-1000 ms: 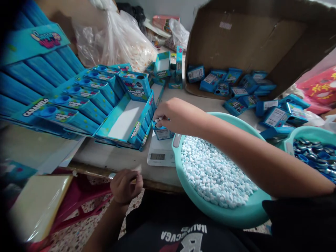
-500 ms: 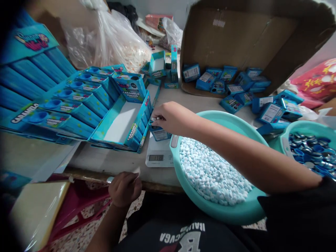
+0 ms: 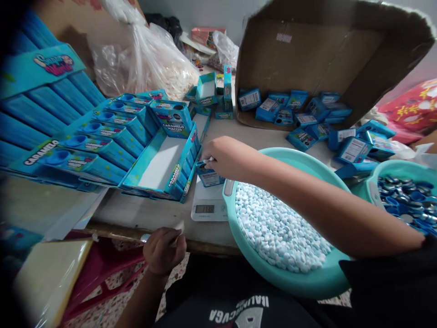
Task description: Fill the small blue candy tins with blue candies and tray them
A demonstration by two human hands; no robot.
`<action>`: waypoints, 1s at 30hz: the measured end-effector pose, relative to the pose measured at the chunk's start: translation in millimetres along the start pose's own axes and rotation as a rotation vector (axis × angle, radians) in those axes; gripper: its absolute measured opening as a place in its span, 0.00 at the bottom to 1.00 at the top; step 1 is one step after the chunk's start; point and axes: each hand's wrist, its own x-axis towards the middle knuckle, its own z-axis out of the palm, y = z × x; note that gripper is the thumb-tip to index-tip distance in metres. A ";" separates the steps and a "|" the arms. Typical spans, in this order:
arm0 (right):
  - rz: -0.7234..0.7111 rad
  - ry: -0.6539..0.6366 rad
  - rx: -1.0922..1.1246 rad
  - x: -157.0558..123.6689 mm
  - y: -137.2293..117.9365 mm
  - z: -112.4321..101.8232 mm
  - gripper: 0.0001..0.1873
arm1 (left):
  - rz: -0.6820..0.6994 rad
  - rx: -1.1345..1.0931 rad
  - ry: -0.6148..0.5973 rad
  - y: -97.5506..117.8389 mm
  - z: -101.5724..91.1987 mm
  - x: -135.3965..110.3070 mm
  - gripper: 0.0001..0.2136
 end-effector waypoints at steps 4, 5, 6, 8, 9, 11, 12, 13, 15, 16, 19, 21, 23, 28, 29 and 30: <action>0.019 -0.027 -0.078 -2.6 -0.7 -6.2 0.10 | 0.003 0.013 0.001 1.8 -1.5 3.5 0.08; 0.025 -0.046 -0.087 -2.7 -1.1 -7.5 0.10 | 0.004 0.014 -0.003 1.9 -1.9 3.9 0.08; 0.031 -0.058 -0.091 -2.4 -1.7 -8.3 0.10 | 0.004 0.015 -0.007 2.0 -2.2 4.1 0.08; 0.037 -0.066 -0.095 -0.8 -4.0 -8.6 0.11 | 0.005 0.015 -0.013 2.0 -2.8 4.3 0.08; 0.038 -0.064 -0.098 0.5 -5.5 -8.1 0.10 | 0.004 0.016 -0.015 2.0 -3.0 4.3 0.08; 0.036 -0.072 -0.115 3.6 -8.7 -6.3 0.10 | 0.003 0.019 -0.017 2.1 -3.4 4.4 0.08; 0.035 -0.086 -0.130 5.2 -10.1 -5.2 0.10 | 0.002 0.021 -0.018 2.1 -3.5 4.4 0.09; 0.036 -0.102 -0.149 6.6 -11.3 -4.3 0.10 | 0.002 0.024 -0.020 2.2 -3.5 4.4 0.09; 0.034 -0.138 -0.194 8.5 -12.5 -2.9 0.10 | -0.001 0.027 -0.025 2.2 -3.5 4.2 0.09; 0.029 -0.149 -0.212 9.0 -12.6 -2.5 0.10 | -0.002 0.028 -0.026 2.1 -3.5 4.0 0.09; 0.014 -0.133 -0.241 8.7 -11.8 -3.2 0.11 | 0.000 0.029 -0.029 2.0 -3.1 3.8 0.08; 0.019 -0.118 -0.244 7.4 -11.8 -5.6 0.11 | 0.005 0.028 -0.025 2.1 -2.8 3.9 0.08; 0.038 -0.113 -0.247 4.5 -11.9 -9.4 0.11 | 0.008 0.028 -0.019 2.2 -2.7 4.0 0.09; 0.134 -0.129 -0.304 -24.0 1.9 -16.7 0.13 | 0.008 0.014 -0.025 1.0 -2.3 1.3 0.08; 0.166 -0.138 -0.324 -34.2 7.6 -17.3 0.13 | 0.010 0.010 -0.026 0.4 -2.1 0.1 0.08; 0.196 -0.148 -0.346 -44.8 13.2 -17.7 0.11 | 0.013 0.008 -0.028 -0.4 -1.8 -1.2 0.08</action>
